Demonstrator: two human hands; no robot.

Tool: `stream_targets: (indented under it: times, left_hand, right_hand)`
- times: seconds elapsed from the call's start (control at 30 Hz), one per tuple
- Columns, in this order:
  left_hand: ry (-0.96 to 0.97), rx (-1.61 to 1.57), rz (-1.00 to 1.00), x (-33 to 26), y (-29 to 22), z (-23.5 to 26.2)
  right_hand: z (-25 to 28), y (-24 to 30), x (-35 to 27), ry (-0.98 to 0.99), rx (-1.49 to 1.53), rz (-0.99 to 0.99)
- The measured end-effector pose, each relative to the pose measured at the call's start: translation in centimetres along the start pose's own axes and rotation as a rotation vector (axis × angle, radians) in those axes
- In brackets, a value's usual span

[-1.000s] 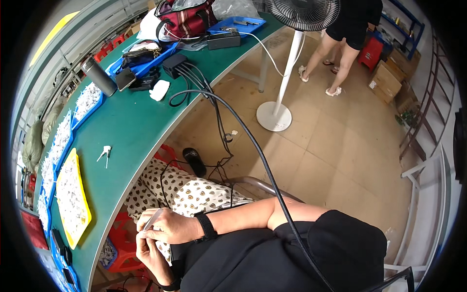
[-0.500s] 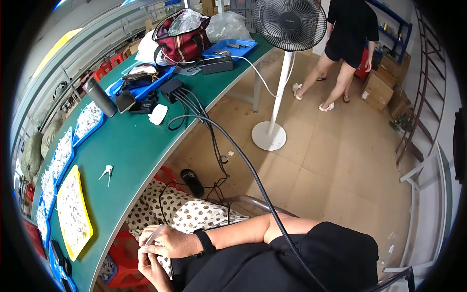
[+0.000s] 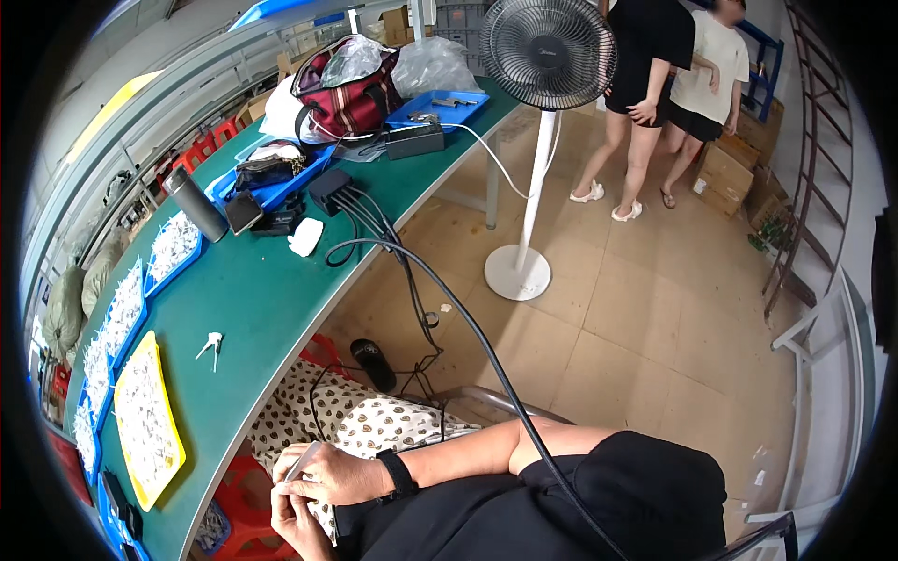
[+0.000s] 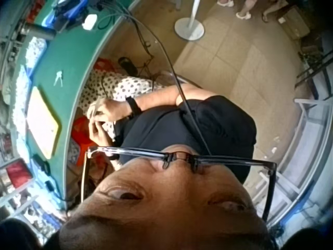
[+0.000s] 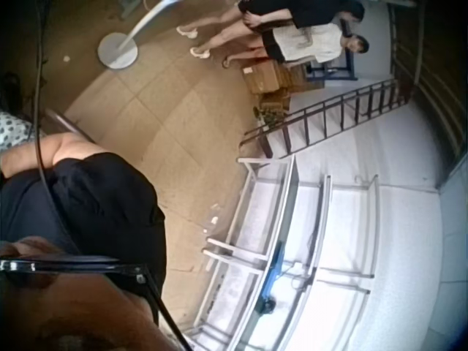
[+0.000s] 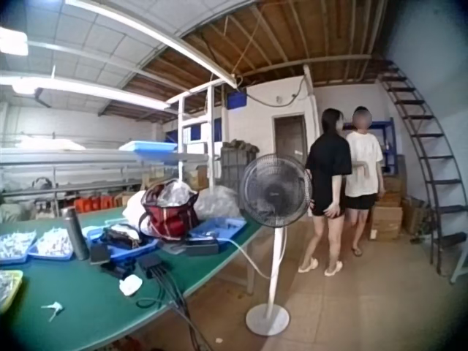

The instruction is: The person sits at a green workbench in a factory setting, using tweezers to manipulate small white plastic components. They pick up individual pieces, adjust them, and place them into a yellow tray. The person also moves trays of components around the workspace to access new batches.

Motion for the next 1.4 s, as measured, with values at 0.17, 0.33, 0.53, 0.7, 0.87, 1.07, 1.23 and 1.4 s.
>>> stream_targets:
  times: [0.17, 0.33, 0.53, 0.7, 0.87, 1.07, 1.23, 1.4]
  left_hand:
    - [0.004, -0.010, 0.010, 0.1, 0.0, -0.3]
    - [-0.011, 0.036, 0.011, 0.0, -0.9, -0.7]
    - [0.011, -0.012, 0.017, 0.5, 0.8, -0.3]
    - [-0.003, -0.023, -0.015, 0.5, 0.5, 0.1]
    - [-0.050, 0.147, -0.050, -0.5, -4.0, -0.9]
    - [0.003, 0.326, -0.222, -0.2, -4.0, -1.4]
    - [-0.065, 0.343, -0.294, -0.1, -6.3, -1.4]
    - [-0.115, 0.391, -0.302, -0.2, -6.4, -0.8]
  right_hand:
    - [0.1, 0.1, -0.1, 0.005, 0.002, 0.007]
    - [-0.2, -0.4, -0.2, 0.051, 0.019, -0.050]
    - [-0.2, -0.8, -0.3, 0.043, 0.003, -0.034]
    - [-0.6, -0.9, 0.0, 0.055, 0.033, -0.046]
    - [0.1, 0.1, 0.2, -0.010, 0.093, -0.040]
    - [0.4, -0.8, 0.0, 0.057, 0.076, -0.260]
    - [0.4, -2.2, -0.5, 0.054, 0.085, -0.279]
    - [-0.1, -2.1, -0.1, 0.073, 0.024, -0.207]
Point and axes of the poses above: each hand's wrist, its own x-axis towards the middle knuckle, its own z-axis out of the back of the hand, y = z × x, the point moved 10 cm from there along x, towards the middle knuckle, and after that the axes turned 2 degrees about y, right-handed, at the moved point
